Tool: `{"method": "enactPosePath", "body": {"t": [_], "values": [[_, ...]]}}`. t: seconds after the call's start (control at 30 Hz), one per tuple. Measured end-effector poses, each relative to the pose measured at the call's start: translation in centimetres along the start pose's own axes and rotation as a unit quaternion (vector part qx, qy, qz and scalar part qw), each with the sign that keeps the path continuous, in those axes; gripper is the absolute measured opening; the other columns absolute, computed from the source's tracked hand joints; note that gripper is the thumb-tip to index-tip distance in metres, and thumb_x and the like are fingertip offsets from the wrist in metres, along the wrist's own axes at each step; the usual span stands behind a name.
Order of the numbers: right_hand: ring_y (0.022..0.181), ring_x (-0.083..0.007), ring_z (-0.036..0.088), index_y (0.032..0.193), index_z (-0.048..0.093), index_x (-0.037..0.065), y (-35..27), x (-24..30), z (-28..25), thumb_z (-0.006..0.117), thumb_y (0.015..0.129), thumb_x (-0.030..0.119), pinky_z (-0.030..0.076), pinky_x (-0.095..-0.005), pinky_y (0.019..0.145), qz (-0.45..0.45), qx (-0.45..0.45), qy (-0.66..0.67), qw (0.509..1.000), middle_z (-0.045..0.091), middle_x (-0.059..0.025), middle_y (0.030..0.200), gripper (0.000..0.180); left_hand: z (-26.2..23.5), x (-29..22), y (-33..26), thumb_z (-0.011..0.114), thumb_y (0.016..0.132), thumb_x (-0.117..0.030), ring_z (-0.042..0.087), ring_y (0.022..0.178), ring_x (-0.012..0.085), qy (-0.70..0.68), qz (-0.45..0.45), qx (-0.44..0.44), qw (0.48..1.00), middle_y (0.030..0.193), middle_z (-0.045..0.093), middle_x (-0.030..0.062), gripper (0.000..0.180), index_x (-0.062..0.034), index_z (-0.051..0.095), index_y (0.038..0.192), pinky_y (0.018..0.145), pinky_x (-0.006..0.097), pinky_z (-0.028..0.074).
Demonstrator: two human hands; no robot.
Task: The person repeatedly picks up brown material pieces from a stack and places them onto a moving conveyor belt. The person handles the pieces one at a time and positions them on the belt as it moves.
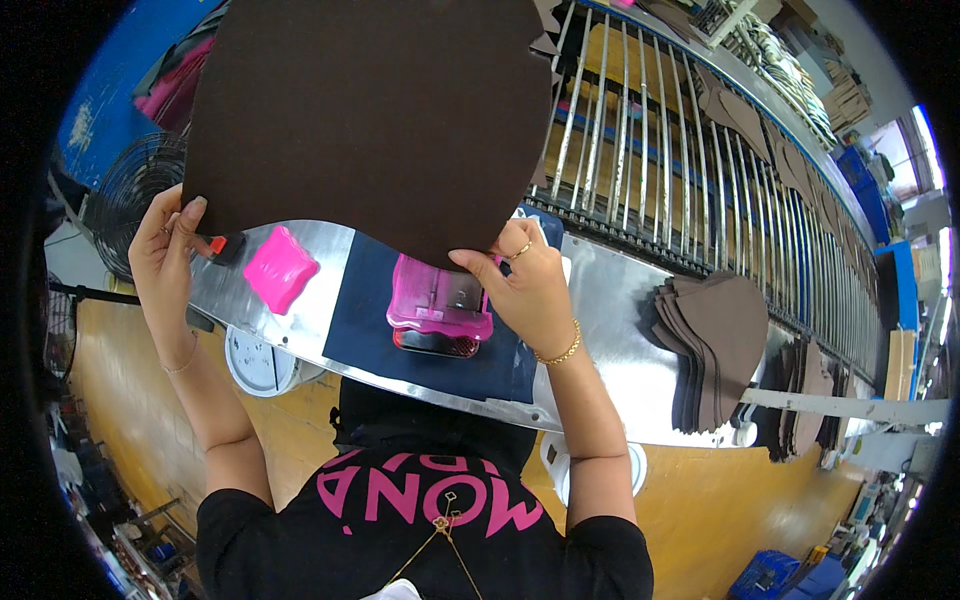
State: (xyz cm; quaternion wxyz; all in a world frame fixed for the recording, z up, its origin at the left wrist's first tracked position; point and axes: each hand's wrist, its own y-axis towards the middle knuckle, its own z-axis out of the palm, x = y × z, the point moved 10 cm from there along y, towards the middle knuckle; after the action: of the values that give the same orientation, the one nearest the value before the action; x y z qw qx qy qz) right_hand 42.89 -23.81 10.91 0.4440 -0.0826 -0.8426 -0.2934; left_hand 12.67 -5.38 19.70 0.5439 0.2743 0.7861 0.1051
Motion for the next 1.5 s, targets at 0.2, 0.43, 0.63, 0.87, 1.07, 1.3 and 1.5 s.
{"method": "enactPosePath", "body": {"t": [0.2, 0.43, 0.63, 0.87, 1.07, 1.3, 1.5], "values": [[0.071, -0.0235, 0.054, 0.086, 0.071, 0.006, -0.8, 2.5, -0.9, 0.079, 0.073, 0.011, 0.044, -0.0361, 0.079, -0.122, -0.011, -0.083, 0.989, 0.062, -0.0049, 0.067, 0.015, 1.7, 0.9, -0.5, 0.065, 0.092, -0.009, 0.052, 0.062, 0.0025, -0.011, -0.026, 0.04, 0.999, 0.082, 0.065, 0.0009, 0.018, 0.0003, 0.068, 0.106, 0.055, 0.017, 0.044], [0.068, -0.0252, 0.057, 0.085, 0.073, 0.009, -4.1, 0.0, -4.7, 0.077, 0.073, 0.007, 0.041, -0.0396, 0.087, -0.084, -0.034, -0.163, 0.983, 0.066, -0.0059, 0.072, 0.013, 8.2, 3.6, -3.1, 0.064, 0.087, 0.0, 0.059, 0.063, 0.0059, -0.016, -0.078, 0.155, 0.985, 0.077, 0.065, 0.0043, 0.012, 0.0041, 0.067, 0.098, 0.052, 0.019, 0.048], [0.072, -0.0177, 0.067, 0.089, 0.073, 0.002, -10.0, -5.3, -9.0, 0.075, 0.077, 0.0, 0.05, -0.0268, 0.068, 0.05, -0.052, -0.215, 0.974, 0.073, -0.0086, 0.083, 0.012, 15.1, -1.3, -3.9, 0.068, 0.08, -0.003, 0.066, 0.072, 0.0315, 0.047, 0.096, 0.234, 0.966, 0.082, 0.069, 0.0155, 0.012, 0.0012, 0.069, 0.092, 0.065, 0.035, 0.052], [0.073, -0.013, 0.064, 0.091, 0.072, -0.001, -16.4, -6.7, -18.2, 0.075, 0.079, 0.002, 0.048, -0.027, 0.07, 0.163, -0.174, -0.187, 0.953, 0.072, -0.0105, 0.082, 0.013, 21.0, -6.7, -5.5, 0.072, 0.075, -0.009, 0.062, 0.073, 0.0245, 0.049, 0.228, 0.307, 0.922, 0.076, 0.067, 0.0084, 0.01, -0.0068, 0.072, 0.085, 0.065, 0.035, 0.051], [0.083, -0.0084, 0.055, 0.099, 0.066, -0.005, -18.6, 1.2, -26.8, 0.066, 0.09, 0.003, 0.044, -0.0214, 0.076, 0.081, -0.309, -0.161, 0.934, 0.067, -0.0043, 0.091, 0.012, 25.9, -10.2, -8.2, 0.076, 0.073, -0.011, 0.059, 0.079, 0.0231, 0.003, 0.284, 0.403, 0.87, 0.073, 0.065, 0.0069, 0.014, -0.0089, 0.073, 0.087, 0.062, 0.035, 0.049], [0.08, -0.0121, 0.054, 0.101, 0.065, -0.005, -16.8, 6.6, -30.0, 0.063, 0.093, 0.008, 0.043, -0.0233, 0.074, 0.102, -0.249, -0.323, 0.907, 0.062, -0.0049, 0.085, 0.016, 28.9, -16.2, -3.4, 0.077, 0.081, -0.027, 0.048, 0.061, 0.0102, -0.204, 0.15, 0.466, 0.848, 0.065, 0.055, 0.0028, 0.031, -0.0016, 0.068, 0.096, 0.056, 0.028, 0.042], [0.085, -0.0151, 0.059, 0.102, 0.07, 0.001, -12.6, 6.8, -28.5, 0.065, 0.091, 0.011, 0.046, -0.0291, 0.078, 0.071, -0.277, -0.46, 0.841, 0.068, -0.0072, 0.088, 0.015, 33.3, -13.4, 1.6, 0.071, 0.088, -0.022, 0.049, 0.045, 0.0026, -0.248, 0.006, 0.464, 0.85, 0.06, 0.053, -0.0025, 0.022, -0.0017, 0.063, 0.088, 0.04, 0.019, 0.038]]}}
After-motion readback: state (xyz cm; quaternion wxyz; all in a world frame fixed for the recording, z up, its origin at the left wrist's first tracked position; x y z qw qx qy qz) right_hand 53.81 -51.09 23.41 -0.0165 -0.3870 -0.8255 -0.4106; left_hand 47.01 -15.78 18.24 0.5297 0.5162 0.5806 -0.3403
